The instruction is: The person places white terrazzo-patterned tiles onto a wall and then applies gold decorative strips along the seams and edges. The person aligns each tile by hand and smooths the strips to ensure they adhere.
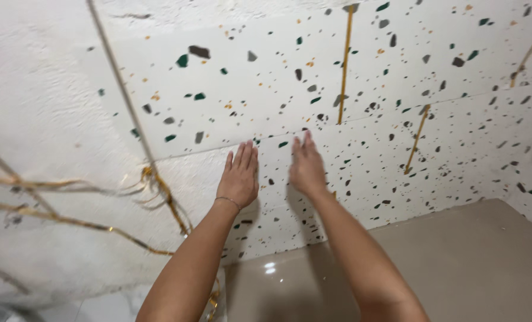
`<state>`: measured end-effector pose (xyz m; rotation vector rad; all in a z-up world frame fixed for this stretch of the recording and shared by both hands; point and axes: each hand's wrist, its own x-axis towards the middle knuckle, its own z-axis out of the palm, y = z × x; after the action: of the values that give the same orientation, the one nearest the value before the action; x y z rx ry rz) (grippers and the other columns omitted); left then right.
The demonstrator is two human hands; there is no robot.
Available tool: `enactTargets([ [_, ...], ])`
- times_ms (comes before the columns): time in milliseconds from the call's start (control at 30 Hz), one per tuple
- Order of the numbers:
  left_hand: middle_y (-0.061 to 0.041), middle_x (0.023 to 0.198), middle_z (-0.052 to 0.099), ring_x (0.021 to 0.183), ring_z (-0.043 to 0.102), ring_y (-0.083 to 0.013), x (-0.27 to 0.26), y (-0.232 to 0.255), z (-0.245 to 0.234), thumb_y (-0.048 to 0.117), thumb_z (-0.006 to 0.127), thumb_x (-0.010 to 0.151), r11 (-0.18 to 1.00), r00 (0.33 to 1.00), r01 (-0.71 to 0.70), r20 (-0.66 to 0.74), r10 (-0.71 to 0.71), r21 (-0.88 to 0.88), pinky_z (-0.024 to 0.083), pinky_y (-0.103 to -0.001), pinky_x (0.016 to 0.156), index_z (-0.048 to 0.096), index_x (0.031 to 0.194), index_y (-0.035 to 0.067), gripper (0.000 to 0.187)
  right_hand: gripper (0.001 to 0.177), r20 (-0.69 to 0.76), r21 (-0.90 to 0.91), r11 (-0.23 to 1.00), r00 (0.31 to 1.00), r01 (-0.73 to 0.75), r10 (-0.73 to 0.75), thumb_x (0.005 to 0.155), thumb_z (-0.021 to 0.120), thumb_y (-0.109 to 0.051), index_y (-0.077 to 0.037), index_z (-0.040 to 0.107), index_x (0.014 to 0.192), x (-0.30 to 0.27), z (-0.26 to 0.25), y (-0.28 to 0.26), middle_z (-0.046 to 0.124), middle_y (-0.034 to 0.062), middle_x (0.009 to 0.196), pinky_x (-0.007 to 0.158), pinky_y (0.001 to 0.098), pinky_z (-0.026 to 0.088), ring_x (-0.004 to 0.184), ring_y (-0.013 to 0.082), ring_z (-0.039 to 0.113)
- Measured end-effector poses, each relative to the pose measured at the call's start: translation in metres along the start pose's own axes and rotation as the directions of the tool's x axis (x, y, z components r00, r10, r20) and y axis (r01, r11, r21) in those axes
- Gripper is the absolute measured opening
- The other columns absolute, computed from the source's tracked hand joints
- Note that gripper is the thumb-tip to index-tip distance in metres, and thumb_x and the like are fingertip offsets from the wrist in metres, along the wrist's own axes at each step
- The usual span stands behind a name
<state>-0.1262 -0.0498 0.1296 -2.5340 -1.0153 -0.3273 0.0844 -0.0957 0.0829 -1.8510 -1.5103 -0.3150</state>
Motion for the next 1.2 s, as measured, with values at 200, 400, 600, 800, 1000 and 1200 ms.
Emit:
enactTargets([
  [200, -0.018, 0.169, 0.001, 0.155, 0.000, -0.0322, 0.052, 0.000, 0.007, 0.025, 0.045, 0.091, 0.982, 0.997, 0.071, -0.032, -0.066, 0.177, 0.004, -0.054, 0.123, 0.013, 0.158, 0.000, 0.078, 0.091, 0.242, -0.025, 0.996, 0.966, -0.086, 0.089, 0.084, 0.069, -0.024, -0.011, 0.018, 0.159, 0.028, 0.016, -0.033, -0.003, 0.0252, 0.165, 0.119, 0.0590, 0.016, 0.152, 0.0457, 0.006],
  [400, -0.015, 0.171, 0.003, 0.157, 0.002, -0.0289, 0.050, 0.000, 0.026, 0.029, 0.043, 0.091, 0.959, 0.995, 0.089, -0.058, -0.076, 0.268, 0.006, -0.066, 0.118, 0.016, 0.161, 0.002, 0.079, 0.051, -0.048, 0.135, 0.991, 0.998, -0.025, 0.032, 0.090, 0.062, -0.013, -0.012, 0.059, 0.141, 0.015, 0.022, -0.004, 0.032, 0.0148, 0.168, 0.121, 0.0613, 0.025, 0.145, 0.0332, 0.044],
  [600, -0.012, 0.172, 0.002, 0.158, 0.001, -0.0263, 0.050, 0.002, 0.024, 0.033, 0.044, 0.092, 0.967, 0.990, 0.128, -0.091, -0.111, 0.219, 0.007, -0.065, 0.121, 0.018, 0.162, 0.004, 0.080, 0.038, -0.233, 0.326, 0.921, 0.926, -0.214, 0.297, 0.086, 0.065, -0.008, -0.013, 0.068, 0.124, -0.009, 0.027, 0.085, 0.061, 0.0072, 0.131, 0.101, 0.0380, 0.054, 0.115, 0.0253, 0.065],
  [800, -0.014, 0.173, 0.004, 0.159, 0.001, -0.0296, 0.049, 0.003, 0.028, 0.034, 0.045, 0.092, 0.972, 0.990, 0.113, -0.109, -0.092, 0.205, 0.006, -0.060, 0.123, 0.019, 0.163, 0.002, 0.082, 0.036, 0.588, -0.161, 0.863, 0.656, -0.478, 0.473, 0.075, 0.062, -0.001, -0.013, 0.073, 0.108, -0.080, 0.061, 0.210, 0.072, 0.0109, 0.109, 0.087, 0.0394, 0.055, 0.096, 0.0264, 0.069],
  [1000, -0.011, 0.173, 0.001, 0.158, -0.001, -0.0257, 0.049, 0.003, 0.021, 0.034, 0.044, 0.090, 0.965, 0.992, 0.119, -0.065, -0.107, 0.233, 0.006, -0.063, 0.121, 0.016, 0.163, 0.004, 0.083, 0.022, 0.646, -0.129, 0.874, 0.629, -0.470, 0.433, 0.076, 0.068, -0.010, -0.008, 0.077, 0.096, -0.086, 0.070, 0.231, 0.079, 0.0126, 0.098, 0.082, 0.0402, 0.060, 0.090, 0.0268, 0.076],
  [1200, -0.011, 0.172, -0.001, 0.157, -0.002, -0.0255, 0.049, 0.002, 0.019, 0.032, 0.043, 0.090, 0.955, 0.994, 0.107, -0.027, -0.103, 0.276, 0.004, -0.064, 0.119, 0.014, 0.162, 0.006, 0.082, 0.026, 0.489, -0.122, 0.822, 0.687, -0.556, 0.538, 0.095, 0.058, -0.025, -0.009, 0.075, 0.105, -0.073, 0.060, 0.184, 0.074, 0.0139, 0.104, 0.090, 0.0406, 0.052, 0.097, 0.0292, 0.069],
])
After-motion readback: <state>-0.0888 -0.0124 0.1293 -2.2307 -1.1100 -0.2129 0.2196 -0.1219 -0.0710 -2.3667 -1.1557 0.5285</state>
